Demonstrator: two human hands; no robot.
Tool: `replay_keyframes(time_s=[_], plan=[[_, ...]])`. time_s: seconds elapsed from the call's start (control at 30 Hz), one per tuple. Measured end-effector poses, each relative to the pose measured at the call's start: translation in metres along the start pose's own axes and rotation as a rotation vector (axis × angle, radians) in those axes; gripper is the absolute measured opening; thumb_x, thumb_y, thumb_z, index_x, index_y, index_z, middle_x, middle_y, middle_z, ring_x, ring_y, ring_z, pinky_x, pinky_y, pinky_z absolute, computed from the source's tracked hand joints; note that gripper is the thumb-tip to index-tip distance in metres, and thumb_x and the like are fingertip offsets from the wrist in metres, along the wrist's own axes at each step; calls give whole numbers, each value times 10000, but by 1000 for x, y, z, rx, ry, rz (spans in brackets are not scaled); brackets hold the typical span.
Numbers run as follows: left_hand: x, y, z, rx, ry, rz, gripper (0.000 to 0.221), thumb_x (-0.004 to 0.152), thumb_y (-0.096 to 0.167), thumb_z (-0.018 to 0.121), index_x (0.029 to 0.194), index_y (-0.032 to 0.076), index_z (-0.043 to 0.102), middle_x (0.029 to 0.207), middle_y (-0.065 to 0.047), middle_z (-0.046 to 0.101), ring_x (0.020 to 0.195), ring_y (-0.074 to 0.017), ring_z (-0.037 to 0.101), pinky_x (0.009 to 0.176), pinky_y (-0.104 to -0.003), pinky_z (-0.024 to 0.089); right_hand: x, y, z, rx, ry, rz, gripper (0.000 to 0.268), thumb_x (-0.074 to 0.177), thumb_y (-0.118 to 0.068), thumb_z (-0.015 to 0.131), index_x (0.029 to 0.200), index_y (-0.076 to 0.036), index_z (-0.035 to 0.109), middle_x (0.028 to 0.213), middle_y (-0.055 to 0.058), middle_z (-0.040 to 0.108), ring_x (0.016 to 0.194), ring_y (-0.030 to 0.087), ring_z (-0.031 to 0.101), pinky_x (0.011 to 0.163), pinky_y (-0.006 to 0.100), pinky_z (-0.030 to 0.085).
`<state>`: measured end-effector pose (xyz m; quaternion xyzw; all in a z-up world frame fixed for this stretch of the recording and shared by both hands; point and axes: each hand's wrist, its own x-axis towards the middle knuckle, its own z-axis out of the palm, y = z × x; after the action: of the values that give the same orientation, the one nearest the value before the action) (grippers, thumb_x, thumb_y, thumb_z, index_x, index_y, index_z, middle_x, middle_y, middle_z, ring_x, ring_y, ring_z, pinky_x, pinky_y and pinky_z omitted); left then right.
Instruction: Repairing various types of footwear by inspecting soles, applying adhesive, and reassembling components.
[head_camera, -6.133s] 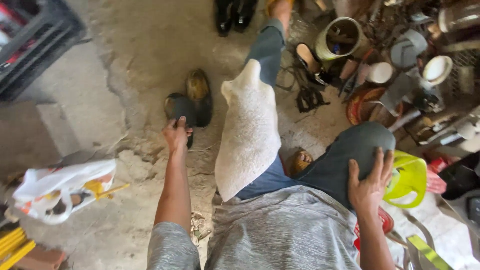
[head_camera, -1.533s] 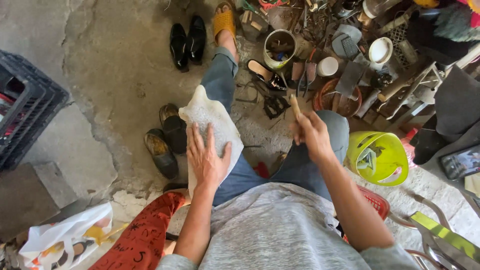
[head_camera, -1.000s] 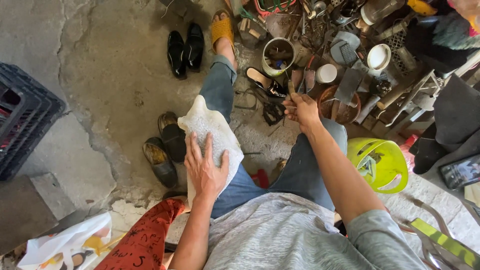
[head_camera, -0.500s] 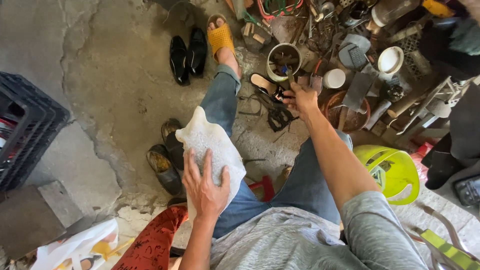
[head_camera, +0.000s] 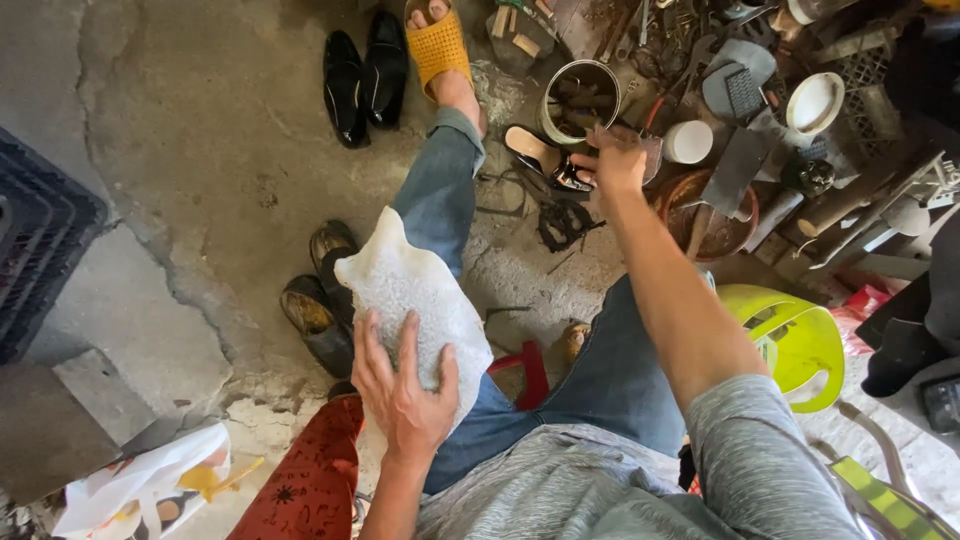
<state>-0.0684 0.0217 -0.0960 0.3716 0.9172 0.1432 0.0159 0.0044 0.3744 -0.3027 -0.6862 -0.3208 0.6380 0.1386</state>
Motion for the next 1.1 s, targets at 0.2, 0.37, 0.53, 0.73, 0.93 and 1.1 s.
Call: replay_keyframes(time_s=[0.2, 0.37, 0.53, 0.73, 0.93, 1.1], plan=[[2, 5, -3, 8, -12, -24, 515, 966, 415, 654, 1410, 155, 632, 1587, -198, 418, 1461, -428, 432, 1090, -560, 438, 19, 77, 4, -850, -65, -500, 155, 1071, -161, 505, 1146, -69, 606, 1039, 109, 727, 859, 253, 723, 673, 337, 634], [4, 5, -5, -16, 9, -37, 493, 965, 406, 674, 1374, 132, 656, 1560, -222, 451, 1445, -443, 452, 1088, -558, 441, 27, 107, 14, -1368, -370, -584, 533, 1011, -292, 507, 1510, -133, 408, 1552, 118, 411, 1322, 354, 525, 990, 562, 509], [10, 7, -7, -7, -13, -48, 475, 974, 405, 657, 1342, 106, 673, 1530, -243, 470, 1421, -451, 471, 1072, -545, 447, 24, 92, 32, -1697, -465, -349, 945, 963, -291, 650, 1660, -198, 19, 1746, 83, 68, 1501, 344, 343, 1088, 486, 462], [12, 5, -4, -15, -26, -37, 474, 967, 398, 675, 1336, 100, 671, 1533, -241, 458, 1417, -462, 464, 1108, -552, 429, 82, 160, 22, -1803, -248, -735, 691, 854, -97, 666, 1466, -57, 348, 1454, 163, 389, 1224, 355, 536, 808, 474, 599], [13, 4, -3, -65, 21, -12, 465, 980, 379, 676, 1358, 108, 652, 1535, -229, 451, 1423, -456, 464, 1115, -568, 448, 40, 122, 32, -1922, -355, -540, 491, 896, -83, 605, 1378, -173, 597, 1576, 147, 367, 1333, 348, 457, 890, 516, 573], [11, 0, 9, -117, 35, -36, 460, 959, 374, 680, 1339, 115, 667, 1517, -233, 450, 1400, -446, 474, 1128, -581, 455, 13, 107, 19, -1600, -440, -675, 536, 913, -185, 633, 1434, -128, 522, 1536, 210, 379, 1200, 462, 579, 897, 561, 552]])
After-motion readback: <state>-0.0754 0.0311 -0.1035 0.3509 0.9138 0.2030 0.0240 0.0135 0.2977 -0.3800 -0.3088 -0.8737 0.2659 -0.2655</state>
